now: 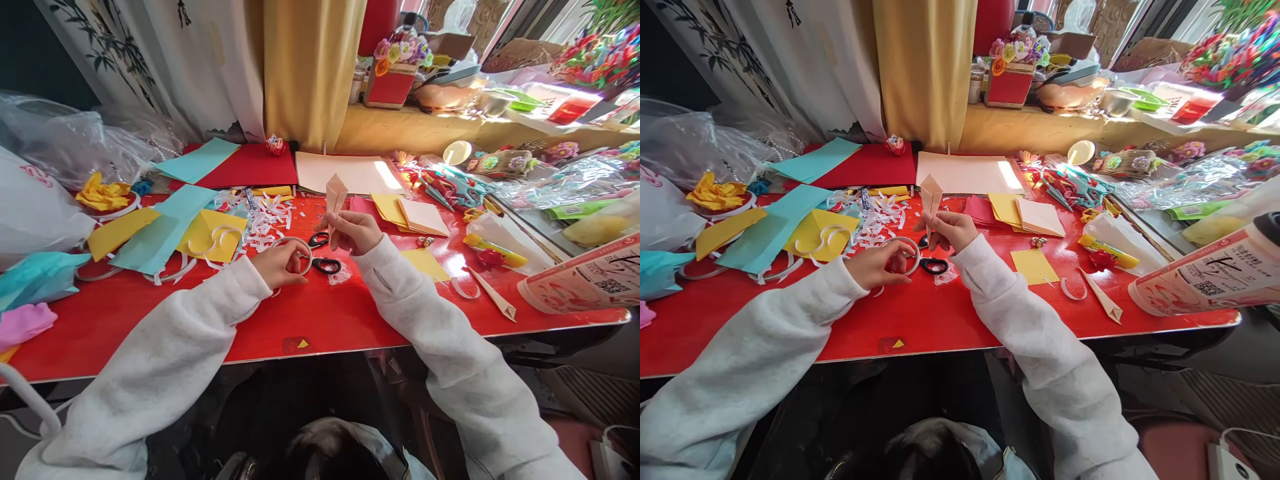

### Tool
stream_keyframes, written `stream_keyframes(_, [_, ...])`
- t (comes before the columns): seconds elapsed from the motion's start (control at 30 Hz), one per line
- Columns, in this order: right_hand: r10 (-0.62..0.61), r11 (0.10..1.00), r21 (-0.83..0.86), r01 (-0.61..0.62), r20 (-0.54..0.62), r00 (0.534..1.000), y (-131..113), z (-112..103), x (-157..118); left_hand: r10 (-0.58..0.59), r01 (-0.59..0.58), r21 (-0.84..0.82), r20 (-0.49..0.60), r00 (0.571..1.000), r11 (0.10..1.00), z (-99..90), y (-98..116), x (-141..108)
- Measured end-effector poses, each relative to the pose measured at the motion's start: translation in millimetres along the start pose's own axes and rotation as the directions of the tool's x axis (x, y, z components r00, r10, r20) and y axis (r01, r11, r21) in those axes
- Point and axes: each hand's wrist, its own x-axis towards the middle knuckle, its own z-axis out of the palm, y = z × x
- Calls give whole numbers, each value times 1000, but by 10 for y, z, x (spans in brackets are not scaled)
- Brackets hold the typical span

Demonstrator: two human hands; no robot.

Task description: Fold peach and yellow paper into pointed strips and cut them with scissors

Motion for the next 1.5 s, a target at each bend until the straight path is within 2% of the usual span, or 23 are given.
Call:
stream_keyframes(0.13, [26,998,61,-24,-38,999,-6,-3,4,67,-66,30,-32,997,997,31,-1,-11])
stream_keyframes(0.2, [33,996,86,-27,-72,997,-15,-13,10,96,-92,38,-104,990,995,21,36,-17])
stream_keyframes(0.23, [38,997,74,-32,-81,996,-18,-14,11,105,-100,35,-181,978,994,16,56,-18])
stream_keyframes(0.3, [51,999,21,-50,-85,995,-22,-1,5,108,-114,9,-395,912,993,14,84,-14])
stream_keyframes(0.37, [67,998,-8,-67,-56,996,-14,32,-5,103,-152,-37,-576,811,988,31,82,-4])
stream_keyframes(0.4, [65,998,-9,-65,-30,997,-5,54,-11,110,-186,-59,-619,778,981,47,74,1])
stream_keyframes(0.43, [52,999,-5,-52,0,999,9,77,-15,125,-222,-78,-628,768,972,63,64,6])
stream_keyframes(0.5, [2,1000,-3,-1,61,998,45,116,-17,159,-273,-112,-582,797,955,89,55,10])
stream_keyframes(0.57, [-52,999,-6,53,87,995,85,135,-11,180,-272,-122,-492,852,955,79,65,3])
stream_keyframes(0.63, [-87,996,23,86,59,994,111,129,-1,184,-234,-71,-420,889,970,20,78,-10])
stream_keyframes(0.67, [-97,994,45,95,31,995,113,118,4,184,-209,-18,-410,893,978,-26,77,-15])
stream_keyframes(0.73, [-107,990,91,109,-36,994,95,92,8,197,-162,113,-466,863,980,-133,44,-20])
stream_keyframes(0.8, [-109,985,123,119,-83,991,53,74,0,254,-155,222,-544,800,963,-225,-17,-14])
stream_keyframes(0.87, [-119,982,137,132,-99,988,12,78,-18,278,-159,256,-542,793,954,-273,-66,-4])
stream_keyframes(0.93, [-113,983,142,117,-42,993,-7,108,-45,262,-172,209,-555,790,963,-269,-65,-2])
stream_keyframes(1.07, [-24,986,166,-10,201,979,38,203,-95,186,-231,-28,-498,847,973,-187,40,-29])
stream_keyframes(1.13, [-5,982,182,-47,276,961,66,240,-109,147,-238,-140,-469,871,961,-149,76,-40])
stream_keyframes(1.23, [-31,986,165,-19,296,955,74,268,-119,104,-245,-282,-435,895,928,-116,78,-37])
stream_keyframes(1.3, [-38,989,145,-6,295,955,66,278,-122,102,-268,-341,-434,895,901,-104,67,-28])
stream_keyframes(1.5, [-8,990,142,-24,222,975,80,293,-115,91,-293,-395,-455,886,871,-85,82,-11])
